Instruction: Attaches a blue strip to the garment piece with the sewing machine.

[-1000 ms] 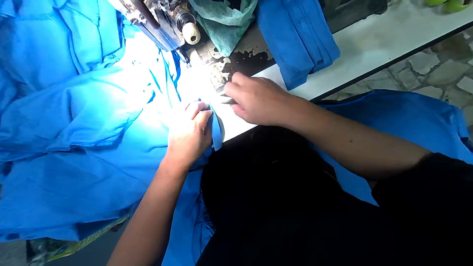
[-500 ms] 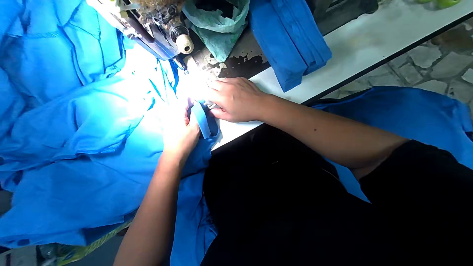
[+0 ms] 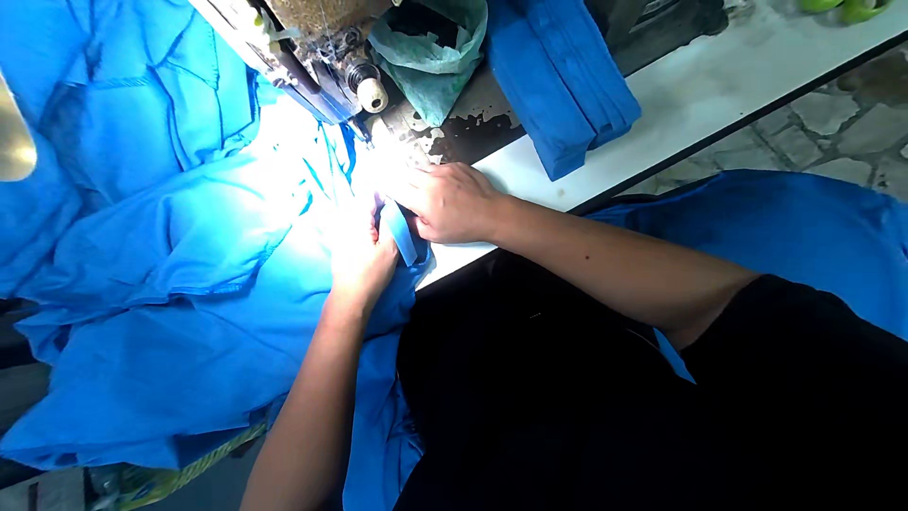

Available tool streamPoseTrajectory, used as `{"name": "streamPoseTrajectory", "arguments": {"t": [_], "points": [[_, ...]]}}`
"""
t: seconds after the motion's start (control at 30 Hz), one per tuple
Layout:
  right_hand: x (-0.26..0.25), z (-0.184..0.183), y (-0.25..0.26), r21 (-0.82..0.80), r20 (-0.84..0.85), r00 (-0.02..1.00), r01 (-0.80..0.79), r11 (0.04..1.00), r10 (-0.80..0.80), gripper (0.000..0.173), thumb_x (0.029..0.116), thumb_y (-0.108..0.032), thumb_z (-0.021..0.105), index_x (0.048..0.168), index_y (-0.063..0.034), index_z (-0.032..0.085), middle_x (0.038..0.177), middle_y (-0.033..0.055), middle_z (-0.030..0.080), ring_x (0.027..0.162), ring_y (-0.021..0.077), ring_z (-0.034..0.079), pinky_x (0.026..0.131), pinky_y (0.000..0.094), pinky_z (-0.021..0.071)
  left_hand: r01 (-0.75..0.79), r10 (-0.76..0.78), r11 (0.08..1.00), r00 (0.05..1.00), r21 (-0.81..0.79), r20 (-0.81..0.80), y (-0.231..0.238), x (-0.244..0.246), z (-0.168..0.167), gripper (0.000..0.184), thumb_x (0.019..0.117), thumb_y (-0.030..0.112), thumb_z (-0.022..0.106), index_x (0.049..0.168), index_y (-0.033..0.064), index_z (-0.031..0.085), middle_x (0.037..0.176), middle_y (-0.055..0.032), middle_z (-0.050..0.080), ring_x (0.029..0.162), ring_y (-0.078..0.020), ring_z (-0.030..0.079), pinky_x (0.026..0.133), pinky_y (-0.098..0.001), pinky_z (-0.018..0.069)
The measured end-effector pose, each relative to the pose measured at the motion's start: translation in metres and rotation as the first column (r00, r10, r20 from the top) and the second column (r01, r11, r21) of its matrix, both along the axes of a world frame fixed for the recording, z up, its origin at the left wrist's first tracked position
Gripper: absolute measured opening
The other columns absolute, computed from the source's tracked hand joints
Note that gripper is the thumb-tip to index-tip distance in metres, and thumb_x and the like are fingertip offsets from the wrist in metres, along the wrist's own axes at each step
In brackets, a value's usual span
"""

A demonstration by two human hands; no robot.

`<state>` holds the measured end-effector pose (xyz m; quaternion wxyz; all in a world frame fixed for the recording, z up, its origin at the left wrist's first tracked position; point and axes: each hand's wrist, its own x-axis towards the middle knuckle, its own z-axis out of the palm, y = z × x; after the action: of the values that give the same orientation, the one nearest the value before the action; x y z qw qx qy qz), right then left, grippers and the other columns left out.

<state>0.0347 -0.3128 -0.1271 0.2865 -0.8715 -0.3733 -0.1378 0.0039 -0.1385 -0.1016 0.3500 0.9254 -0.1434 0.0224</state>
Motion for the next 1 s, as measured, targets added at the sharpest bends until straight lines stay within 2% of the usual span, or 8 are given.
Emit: {"name": "streamPoseTrajectory", "arguments": {"t": [0.13,0.3,0.4,0.47,0.57,0.63,0.77,1.0], "points": [[-0.001,-0.001,0.0,-0.009,0.045,0.999,0.018,1.0,-0.017,0.03,0.0904,-0.007,0.058,0.115,0.0012,0.073,0.09,0.0185,0.071,0.082,0.0358,0.07,0.066,0.0476,0.054,-0.015,0.015,1.0,1.0,0.017,-0.01,-0.002,0.0,0.001,0.025,0.1047,0.016,0.045,0.106,-0.0004,0.065,0.092,-0.0091,0.065,0.089,-0.0115,0.061,0.081,-0.0319,0.0488],[-0.004,0.0,-0.011,0.037,-0.002,0.996,0.092,0.995,-0.092,0.029,0.0975,-0.021,0.058,0.089,0.0032,0.071,0.081,0.018,0.067,0.073,0.0331,0.069,0.061,0.0471,0.0525,-0.059,0.059,0.997,0.998,-0.039,-0.003,-0.004,-0.004,0.0,0.026,0.1068,0.014,0.045,0.107,-0.004,0.064,0.093,-0.0124,0.066,0.088,-0.0136,0.062,0.081,-0.0317,0.05],[-0.015,0.003,-0.014,0.238,-0.093,0.995,0.05,0.97,-0.028,0.039,0.089,-0.032,0.072,0.099,0.0055,0.067,0.091,0.0196,0.069,0.077,0.0296,0.068,0.064,0.0446,0.0538,-0.046,0.046,0.995,0.999,-0.093,-0.003,-0.003,-0.005,-0.003,0.023,0.1042,0.013,0.049,0.103,-0.0019,0.066,0.09,-0.0099,0.066,0.086,-0.0127,0.062,0.081,-0.0323,0.05],[-0.027,0.005,-0.006,0.316,-0.1,0.992,-0.04,0.948,0.075,0.036,0.0866,-0.02,0.075,0.111,0.0059,0.069,0.097,0.0189,0.07,0.082,0.0274,0.069,0.07,0.0419,0.0574,-0.022,0.019,0.997,0.998,-0.068,-0.053,-0.002,-0.006,-0.003,0.02,0.1024,0.012,0.054,0.104,0.0003,0.07,0.092,-0.0092,0.07,0.088,-0.0138,0.066,0.083,-0.036,0.0529],[-0.037,0.005,0.004,0.336,-0.098,0.993,-0.029,0.941,0.065,0.011,0.0843,0.002,0.068,0.095,0.006,0.071,0.088,0.0194,0.07,0.08,0.0287,0.07,0.07,0.0397,0.0571,0.129,-0.13,0.989,0.991,0.075,0.015,0.003,-0.007,-0.003,0.015,0.0987,0.005,0.06,0.1,-0.0029,0.072,0.092,-0.0169,0.072,0.089,-0.0295,0.07,0.08,-0.0515,0.0538],[-0.044,0.012,-0.004,0.33,-0.157,0.985,-0.014,0.944,0.069,0.007,0.0876,0.003,0.065,0.091,0.0065,0.07,0.084,0.0178,0.068,0.077,0.0235,0.067,0.071,0.0329,0.0555,0.23,-0.251,0.963,0.956,0.141,0.149,0.007,-0.005,-0.007,0.013,0.0935,0.002,0.061,0.093,-0.0041,0.073,0.098,-0.02,0.07,0.095,-0.0354,0.069,0.083,-0.0532,0.0522],[-0.059,0.028,-0.032,0.29,-0.366,0.883,-0.191,0.938,0.293,0.014,0.092,-0.003,0.058,0.085,0.0031,0.069,0.072,0.0068,0.063,0.064,0.005,0.055,0.059,0.0187,0.0434,0.258,-0.27,0.955,0.96,0.147,0.074,0.015,-0.009,-0.008,0.024,0.1005,0.01,0.057,0.114,-0.0023,0.074,0.125,-0.0241,0.066,0.116,-0.0409,0.064,0.097,-0.058,0.0493],[-0.049,0.008,-0.03,0.025,-0.146,0.989,-0.032,0.999,0.035,0.03,0.085,-0.006,0.068,0.114,-0.0042,0.077,0.087,0.0146,0.063,0.068,0.0257,0.063,0.056,0.0408,0.0516,0.19,-0.219,0.971,0.951,0.146,0.218,0.017,-0.013,-0.025,0.028,0.0998,0.014,0.052,0.109,-0.0014,0.074,0.119,-0.0198,0.073,0.114,-0.0381,0.069,0.093,-0.0566,0.0529]]}}
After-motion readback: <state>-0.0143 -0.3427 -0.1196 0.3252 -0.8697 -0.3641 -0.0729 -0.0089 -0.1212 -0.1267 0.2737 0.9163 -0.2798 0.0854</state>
